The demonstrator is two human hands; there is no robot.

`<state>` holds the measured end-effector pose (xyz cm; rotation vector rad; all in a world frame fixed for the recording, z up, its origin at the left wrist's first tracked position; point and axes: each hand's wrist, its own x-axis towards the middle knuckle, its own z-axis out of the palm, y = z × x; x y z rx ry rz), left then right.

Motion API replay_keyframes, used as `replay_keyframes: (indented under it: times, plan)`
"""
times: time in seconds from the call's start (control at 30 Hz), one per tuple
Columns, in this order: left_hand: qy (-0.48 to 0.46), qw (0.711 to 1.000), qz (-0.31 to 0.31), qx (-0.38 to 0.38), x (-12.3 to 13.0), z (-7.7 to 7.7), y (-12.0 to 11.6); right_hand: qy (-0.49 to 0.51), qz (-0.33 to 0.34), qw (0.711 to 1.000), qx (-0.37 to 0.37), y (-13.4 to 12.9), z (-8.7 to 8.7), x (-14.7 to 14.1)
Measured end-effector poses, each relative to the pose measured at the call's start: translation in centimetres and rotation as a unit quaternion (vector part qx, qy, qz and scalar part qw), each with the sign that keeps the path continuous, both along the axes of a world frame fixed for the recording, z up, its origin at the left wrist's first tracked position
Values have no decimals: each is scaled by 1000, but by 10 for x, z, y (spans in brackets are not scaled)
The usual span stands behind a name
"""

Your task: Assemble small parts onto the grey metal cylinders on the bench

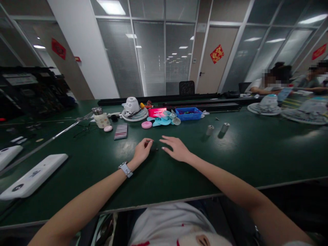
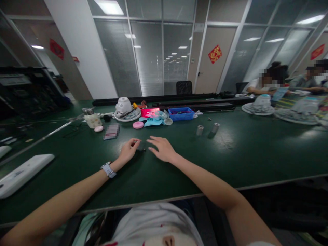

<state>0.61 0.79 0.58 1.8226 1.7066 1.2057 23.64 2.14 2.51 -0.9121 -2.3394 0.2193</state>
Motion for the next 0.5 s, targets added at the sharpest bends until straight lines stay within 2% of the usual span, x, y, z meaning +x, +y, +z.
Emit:
replay_keyframes:
  times: [0.03, 0.1, 0.23, 0.33, 0.4, 0.5]
  plan:
    - [-5, 1000, -5, 6, 0, -1, 0, -19, 42, 999, -18, -6, -5, -13]
    - [-12, 1000, -16, 14, 0, -3, 0, -31, 75, 996, -40, -11, -13, -30]
    - [-11, 1000, -23, 11, 0, -5, 2, -13, 54, 997, -50, -8, -20, -33]
    - [-17, 999, -27, 7, 0, -5, 2, -1, 28, 999, -46, 2, -12, -18]
    - [-17, 1000, -25, 2, 0, -4, 1, 10, -27, 999, -15, 13, -1, 4]
    - [-9, 1000, -19, -6, 0, -2, -1, 27, -190, 979, 61, 36, 13, 58]
